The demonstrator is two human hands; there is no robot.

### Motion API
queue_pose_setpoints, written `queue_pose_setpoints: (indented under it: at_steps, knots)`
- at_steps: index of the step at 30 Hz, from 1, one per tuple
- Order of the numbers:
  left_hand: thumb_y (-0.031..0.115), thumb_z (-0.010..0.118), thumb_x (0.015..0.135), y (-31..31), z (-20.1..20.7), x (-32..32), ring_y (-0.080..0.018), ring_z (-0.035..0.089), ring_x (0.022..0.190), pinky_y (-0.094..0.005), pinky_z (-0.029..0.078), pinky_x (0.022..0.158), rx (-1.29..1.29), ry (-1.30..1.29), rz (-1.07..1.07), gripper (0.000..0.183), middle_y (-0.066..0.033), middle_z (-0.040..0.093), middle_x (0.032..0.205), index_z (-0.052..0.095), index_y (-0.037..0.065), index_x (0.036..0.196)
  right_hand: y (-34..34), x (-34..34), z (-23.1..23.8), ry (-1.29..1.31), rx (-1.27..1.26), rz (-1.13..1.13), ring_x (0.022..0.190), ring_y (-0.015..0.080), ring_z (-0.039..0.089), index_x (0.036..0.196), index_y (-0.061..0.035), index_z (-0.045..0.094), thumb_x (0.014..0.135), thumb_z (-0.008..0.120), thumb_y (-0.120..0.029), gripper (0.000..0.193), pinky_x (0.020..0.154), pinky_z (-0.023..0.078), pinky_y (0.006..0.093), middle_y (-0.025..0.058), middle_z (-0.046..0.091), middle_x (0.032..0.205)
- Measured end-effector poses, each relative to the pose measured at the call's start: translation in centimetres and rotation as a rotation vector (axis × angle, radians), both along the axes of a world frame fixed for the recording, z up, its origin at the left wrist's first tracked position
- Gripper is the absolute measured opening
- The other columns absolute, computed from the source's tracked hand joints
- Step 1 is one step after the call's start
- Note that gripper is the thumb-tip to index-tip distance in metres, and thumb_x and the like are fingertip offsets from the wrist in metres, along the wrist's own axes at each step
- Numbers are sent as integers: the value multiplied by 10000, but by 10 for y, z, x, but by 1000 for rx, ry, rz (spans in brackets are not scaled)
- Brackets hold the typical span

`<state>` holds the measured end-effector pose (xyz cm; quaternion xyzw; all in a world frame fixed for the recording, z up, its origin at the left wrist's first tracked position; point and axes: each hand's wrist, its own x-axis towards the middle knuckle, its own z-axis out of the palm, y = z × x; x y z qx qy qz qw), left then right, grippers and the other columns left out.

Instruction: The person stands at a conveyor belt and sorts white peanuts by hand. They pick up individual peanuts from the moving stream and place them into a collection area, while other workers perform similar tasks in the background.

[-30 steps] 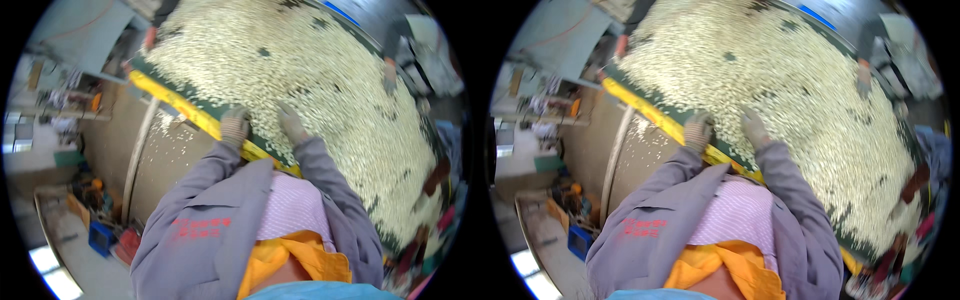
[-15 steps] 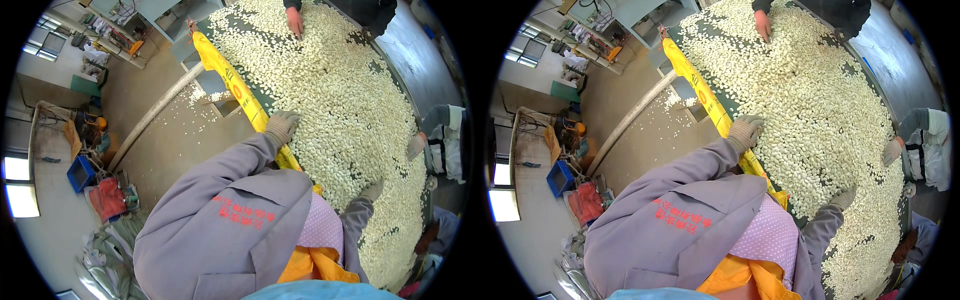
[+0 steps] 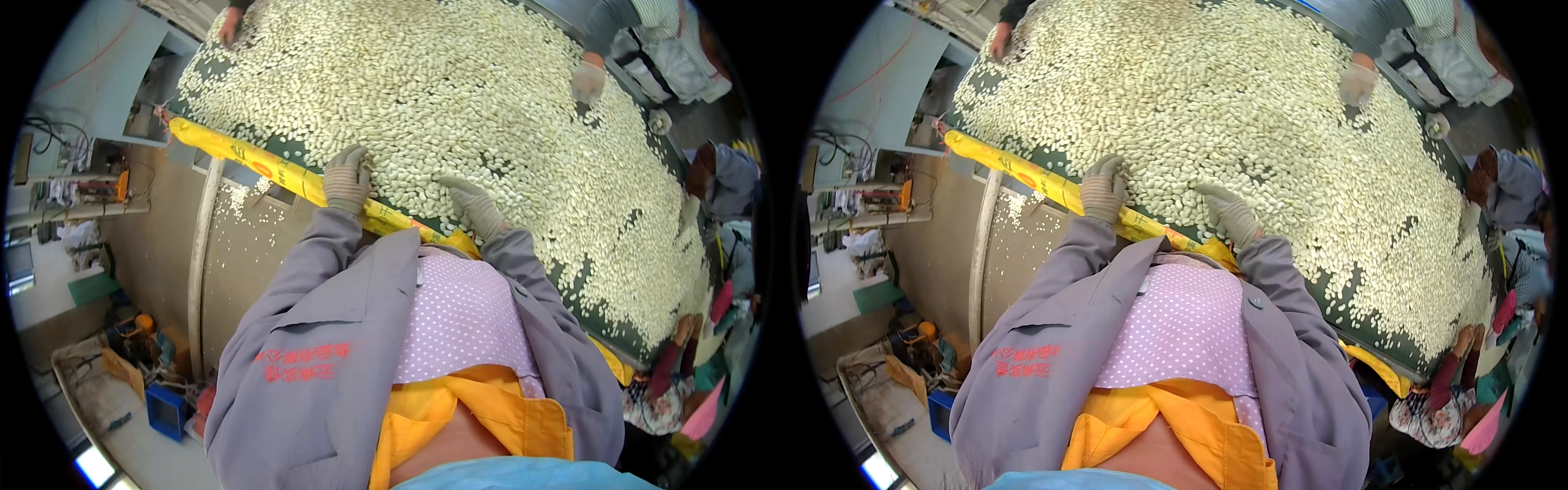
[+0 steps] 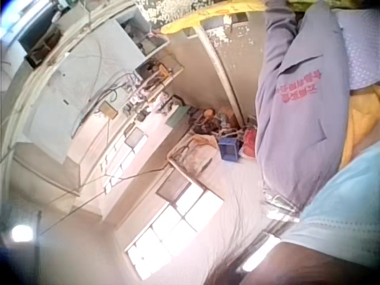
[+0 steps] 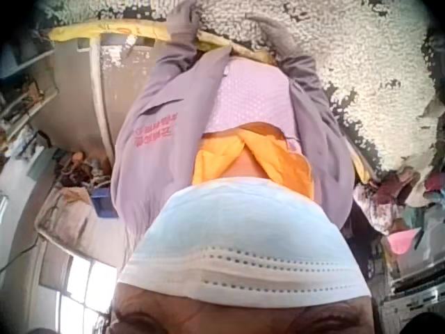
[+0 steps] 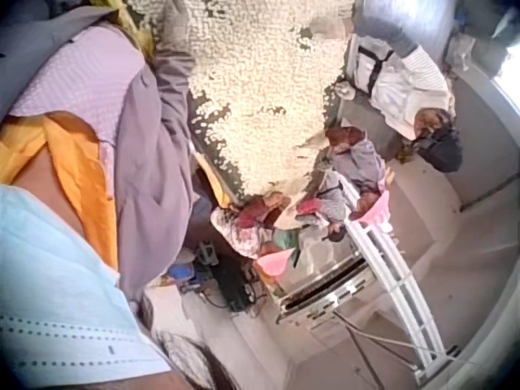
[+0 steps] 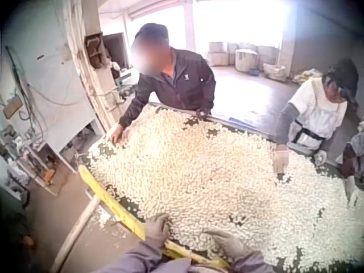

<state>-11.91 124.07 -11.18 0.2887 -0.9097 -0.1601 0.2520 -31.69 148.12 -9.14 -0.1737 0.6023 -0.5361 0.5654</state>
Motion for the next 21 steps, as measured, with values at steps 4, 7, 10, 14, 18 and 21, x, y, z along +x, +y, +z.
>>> queue_pose_setpoints:
  at_steps: [4, 7, 10, 14, 18, 21]
  knots:
    - [118, 595, 846, 7, -2, -1, -336, 573, 1112, -433, 452, 978, 79, 57, 50, 339, -136, 617, 1218, 623, 92, 1183, 60, -71, 15, -119, 82, -714, 443, 41, 326, 1204, -186, 673, 969, 598, -256, 256, 358, 223, 199, -82, 414, 600]
    - [116, 590, 855, 14, 0, -13, -342, 571, 1118, -425, 459, 973, 181, 6, 104, 331, -141, 620, 1218, 622, 78, 1181, 132, -119, -54, 21, 23, -1034, 467, 36, 373, 1154, -144, 674, 965, 601, -255, 231, 362, 264, 182, -51, 467, 625]
    - [155, 635, 861, 16, -2, -19, -341, 600, 1059, -424, 483, 930, 93, 26, 97, 274, -142, 645, 1161, 654, 97, 1128, 131, -113, -27, 44, 39, -978, 463, 37, 375, 1181, -137, 661, 969, 607, -261, 252, 371, 277, 181, -59, 468, 621]
    - [202, 655, 896, -10, 16, -75, -336, 620, 982, -427, 505, 866, 95, -58, -33, 213, -135, 666, 1044, 686, 124, 1092, 111, -74, -9, 79, 27, -722, 469, 30, 391, 1194, -130, 655, 984, 593, -262, 256, 387, 293, 178, -69, 481, 626]
    - [200, 654, 922, -52, 6, -142, -288, 644, 920, -392, 517, 826, 153, -401, -48, 176, -115, 679, 1080, 691, 119, 1075, 112, -53, 2, 38, -13, -576, 477, 27, 405, 1197, -122, 655, 1004, 546, -225, 244, 402, 306, 185, -57, 496, 624]
    - [202, 664, 892, -111, -31, -150, -313, 629, 1061, -395, 510, 897, 425, -650, 159, 261, -134, 661, 1169, 674, 135, 1145, 127, -51, 14, 66, -6, -504, 472, 33, 402, 1199, -111, 654, 1007, 531, -220, 252, 401, 305, 193, -53, 494, 620]
